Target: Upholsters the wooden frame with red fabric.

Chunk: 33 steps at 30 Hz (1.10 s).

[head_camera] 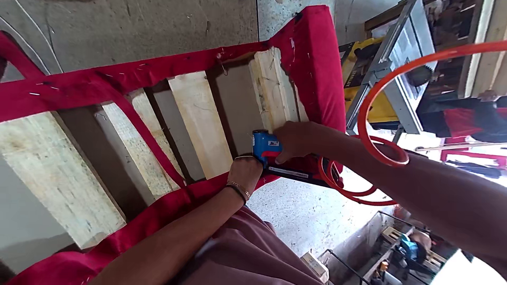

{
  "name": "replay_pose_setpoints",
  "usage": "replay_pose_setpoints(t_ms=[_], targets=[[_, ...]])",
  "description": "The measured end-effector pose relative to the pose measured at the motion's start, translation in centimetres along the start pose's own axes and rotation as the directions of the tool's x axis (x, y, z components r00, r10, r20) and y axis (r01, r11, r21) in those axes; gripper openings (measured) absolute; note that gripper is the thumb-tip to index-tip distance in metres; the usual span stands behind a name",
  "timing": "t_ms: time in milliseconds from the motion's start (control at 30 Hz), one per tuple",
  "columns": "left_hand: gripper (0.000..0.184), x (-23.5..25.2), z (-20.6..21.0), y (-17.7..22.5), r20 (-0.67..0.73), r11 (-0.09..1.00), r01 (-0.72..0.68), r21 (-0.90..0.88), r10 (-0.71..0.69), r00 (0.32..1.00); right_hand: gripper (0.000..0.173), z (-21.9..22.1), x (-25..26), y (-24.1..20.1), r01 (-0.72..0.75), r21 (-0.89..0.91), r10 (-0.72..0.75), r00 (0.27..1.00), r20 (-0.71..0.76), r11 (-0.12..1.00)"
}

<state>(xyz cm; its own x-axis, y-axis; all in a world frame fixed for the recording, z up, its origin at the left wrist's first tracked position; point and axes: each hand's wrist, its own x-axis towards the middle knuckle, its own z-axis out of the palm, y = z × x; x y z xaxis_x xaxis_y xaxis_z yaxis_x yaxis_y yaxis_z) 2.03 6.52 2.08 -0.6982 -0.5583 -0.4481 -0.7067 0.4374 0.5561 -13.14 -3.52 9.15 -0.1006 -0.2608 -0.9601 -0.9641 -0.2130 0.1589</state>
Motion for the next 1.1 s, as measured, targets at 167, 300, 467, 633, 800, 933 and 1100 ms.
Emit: replay_pose_setpoints(t_ms=[167,300,467,633,800,933,1100], targets=[[0.013,0.0,0.3,0.1,-0.035,1.0,0.011,0.012,-0.01,0.999,0.056,-1.0,0.5,-0.5,0.011,-0.034,-0.01,0.999,0.04,0.999],[0.013,0.0,0.0,-0.1,-0.018,1.0,0.007,0.025,-0.007,1.0,0.046,-1.8,0.4,-0.9,0.016,-0.033,-0.014,0.998,0.057,0.999],[0.014,0.2,-0.3,-0.1,0.018,0.999,0.019,0.035,-0.02,1.0,0.042,-2.3,1.0,-0.6,0.057,-0.038,-0.053,0.993,0.103,0.998],[0.014,0.2,-0.3,0.0,0.02,0.999,0.029,0.028,-0.03,0.999,0.045,-3.3,-1.7,-0.7,0.056,-0.018,-0.053,0.991,0.127,0.998],[0.014,0.2,-0.6,0.2,0.074,0.998,0.041,0.044,-0.044,0.996,0.042,-1.6,1.2,-0.1,0.075,-0.01,-0.073,0.991,0.115,0.997],[0.016,0.4,-0.9,0.0,0.102,0.998,0.047,0.03,-0.05,0.994,0.04,-2.2,0.7,-0.5,0.065,-0.014,-0.063,0.992,0.114,0.998],[0.014,0.6,-1.8,-0.7,0.119,0.997,0.028,-0.068,-0.02,0.993,0.063,-3.2,-0.8,-0.7,0.1,-0.049,-0.097,0.994,0.059,0.994]])
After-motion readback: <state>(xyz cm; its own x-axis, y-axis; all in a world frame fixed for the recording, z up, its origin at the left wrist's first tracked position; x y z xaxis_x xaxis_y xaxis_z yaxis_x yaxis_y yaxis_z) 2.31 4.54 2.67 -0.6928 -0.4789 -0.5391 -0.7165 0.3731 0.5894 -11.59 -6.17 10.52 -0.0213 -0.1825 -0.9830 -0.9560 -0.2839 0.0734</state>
